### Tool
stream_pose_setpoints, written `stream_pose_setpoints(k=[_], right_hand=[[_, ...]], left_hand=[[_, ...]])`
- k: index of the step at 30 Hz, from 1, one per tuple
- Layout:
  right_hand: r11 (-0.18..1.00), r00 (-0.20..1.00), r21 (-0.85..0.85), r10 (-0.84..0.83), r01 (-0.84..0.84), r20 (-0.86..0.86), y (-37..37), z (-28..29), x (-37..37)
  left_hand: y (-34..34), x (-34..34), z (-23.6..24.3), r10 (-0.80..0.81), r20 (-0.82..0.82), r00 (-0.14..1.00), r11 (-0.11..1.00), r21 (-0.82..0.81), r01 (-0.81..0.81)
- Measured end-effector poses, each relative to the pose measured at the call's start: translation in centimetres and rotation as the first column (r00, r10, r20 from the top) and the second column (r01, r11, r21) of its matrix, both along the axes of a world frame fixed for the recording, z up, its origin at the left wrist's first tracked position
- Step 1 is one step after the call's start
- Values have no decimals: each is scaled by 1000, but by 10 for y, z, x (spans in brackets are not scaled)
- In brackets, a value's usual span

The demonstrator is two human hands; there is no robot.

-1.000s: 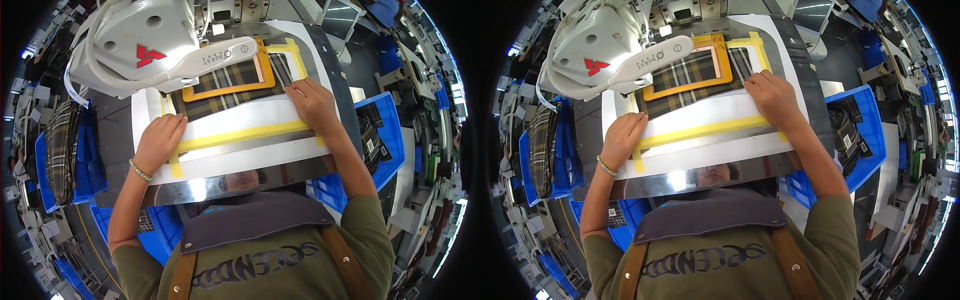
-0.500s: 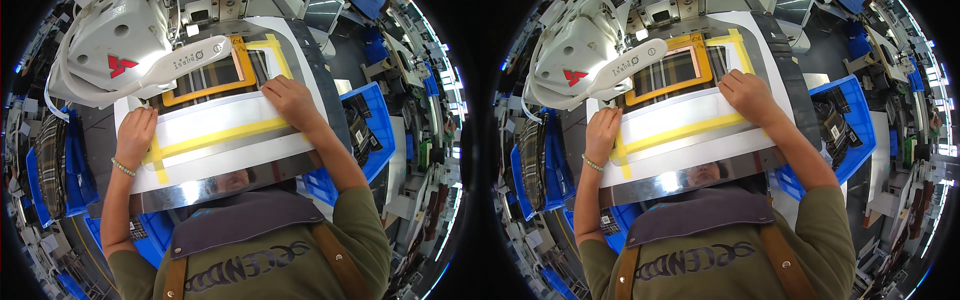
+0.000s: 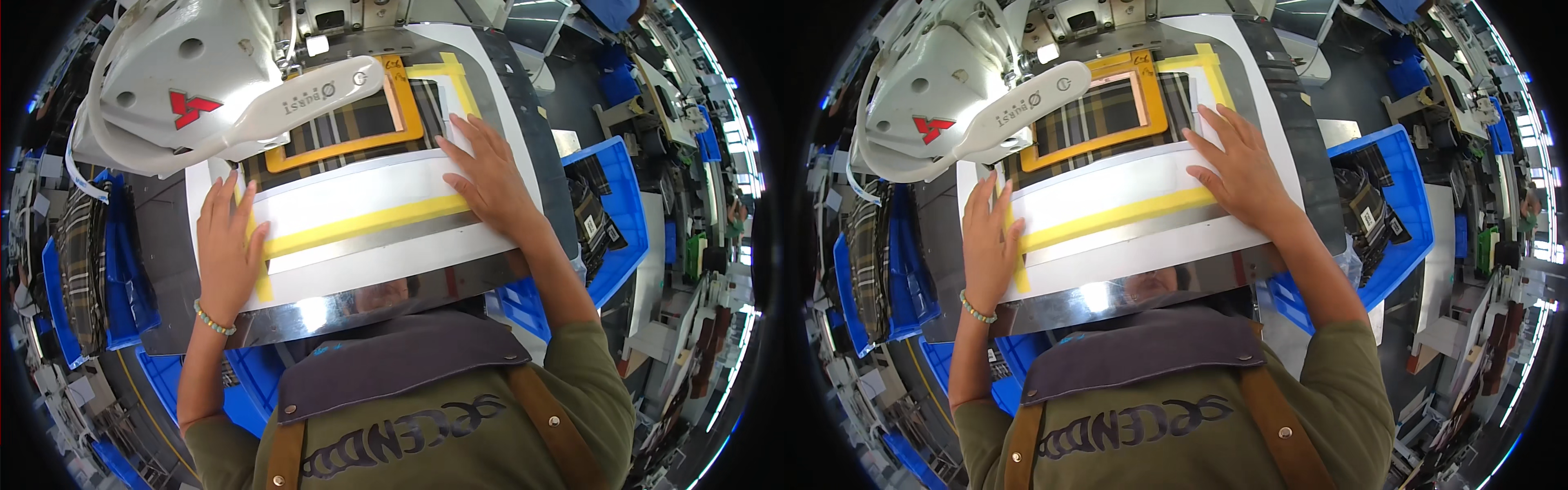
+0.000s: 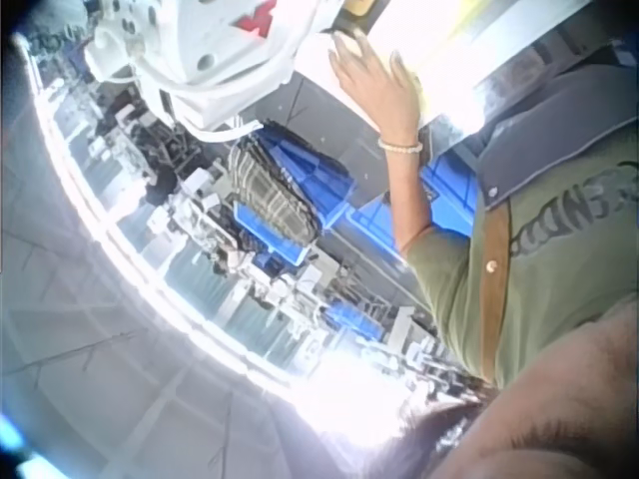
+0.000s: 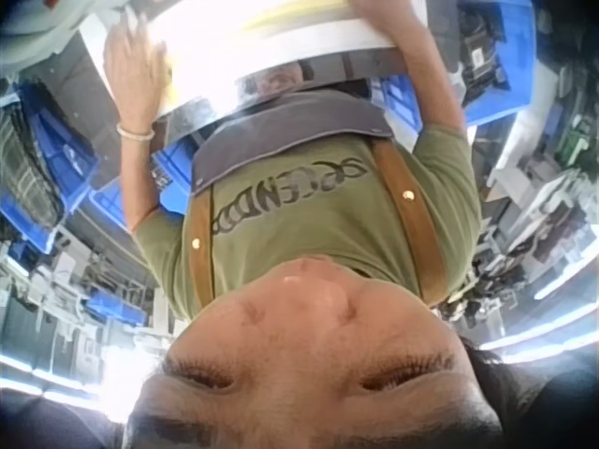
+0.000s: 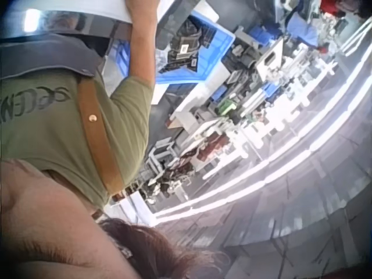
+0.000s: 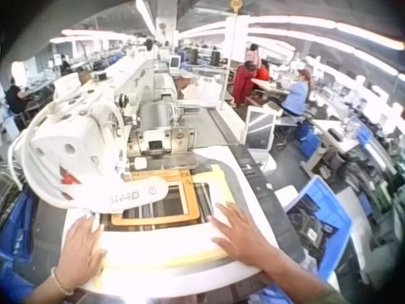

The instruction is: The person repeatedly sews small plaid fabric pouches using an industrial sewing machine. They pick each pouch from a blue bin, place it under the presser foot, guide it through the machine, and then place the finished item into another bin. The process is repeated for multiple pouches throughout the clip.

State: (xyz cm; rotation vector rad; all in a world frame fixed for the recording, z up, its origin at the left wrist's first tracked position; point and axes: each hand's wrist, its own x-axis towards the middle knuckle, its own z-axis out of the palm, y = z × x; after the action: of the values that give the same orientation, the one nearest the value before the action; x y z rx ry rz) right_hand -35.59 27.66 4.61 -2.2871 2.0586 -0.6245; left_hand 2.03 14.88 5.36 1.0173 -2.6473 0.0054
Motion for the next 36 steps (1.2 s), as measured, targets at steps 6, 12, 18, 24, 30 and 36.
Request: stream_pose_setpoints(k=[6, 12, 18, 24, 30, 36], right_hand=[[995, 998, 101, 1, 5, -58, 4, 1, 2], [994, 999, 110, -12, 17, -42, 3, 0, 3], [995, 1000, 103, -5, 7, -25, 2, -1, 2], [993, 1000, 121, -13, 15, -18, 3, 1, 3], [994, 1000, 110, -6, 7, -3, 2, 1, 2], [994, 1000, 111, -9, 9, 2, 4, 2, 2]], left_hand=[[-2, 7, -6, 39, -137, 990, 998, -42, -45], [3, 1, -5, 62, -84, 995, 998, 26, -60], [-2, 3, -16, 90, -18, 996, 990, 106, -88], [2, 2, -11, 88, 0, 996, 995, 56, -88], [1, 1, -9, 95, -6, 995, 995, 23, -95], [1, -2, -4, 101, 11, 995, 995, 7, -101]])
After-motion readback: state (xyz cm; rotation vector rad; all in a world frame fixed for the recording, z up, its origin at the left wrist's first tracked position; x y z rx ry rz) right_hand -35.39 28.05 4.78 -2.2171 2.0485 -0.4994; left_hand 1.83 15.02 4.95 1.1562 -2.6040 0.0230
